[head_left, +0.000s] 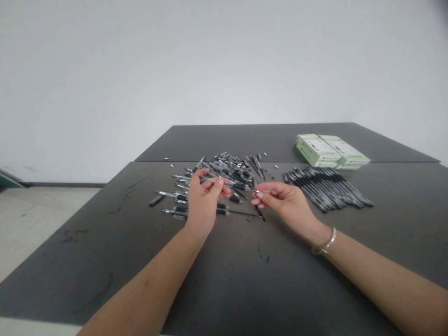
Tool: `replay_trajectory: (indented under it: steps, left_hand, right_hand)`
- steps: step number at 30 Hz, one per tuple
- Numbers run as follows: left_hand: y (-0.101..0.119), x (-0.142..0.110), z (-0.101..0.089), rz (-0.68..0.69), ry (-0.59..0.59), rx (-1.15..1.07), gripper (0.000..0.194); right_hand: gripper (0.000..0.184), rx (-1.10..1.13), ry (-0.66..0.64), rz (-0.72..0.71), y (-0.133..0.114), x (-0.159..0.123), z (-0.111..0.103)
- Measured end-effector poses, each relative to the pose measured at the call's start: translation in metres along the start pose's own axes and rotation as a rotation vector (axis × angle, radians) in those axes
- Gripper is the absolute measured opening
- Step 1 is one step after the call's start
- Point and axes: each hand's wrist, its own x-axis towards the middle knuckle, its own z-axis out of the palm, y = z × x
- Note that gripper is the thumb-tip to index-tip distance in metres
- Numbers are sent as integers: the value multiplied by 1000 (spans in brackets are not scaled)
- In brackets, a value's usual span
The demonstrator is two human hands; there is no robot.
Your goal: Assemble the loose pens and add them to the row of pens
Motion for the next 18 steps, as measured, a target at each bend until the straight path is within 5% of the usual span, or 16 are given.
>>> replay_trajectory:
  steps: [18]
  left_hand:
    - [-6,-2,-1,49,-69,54,45]
  right_hand:
    - [29,-130,-5,-50,8,-3,2]
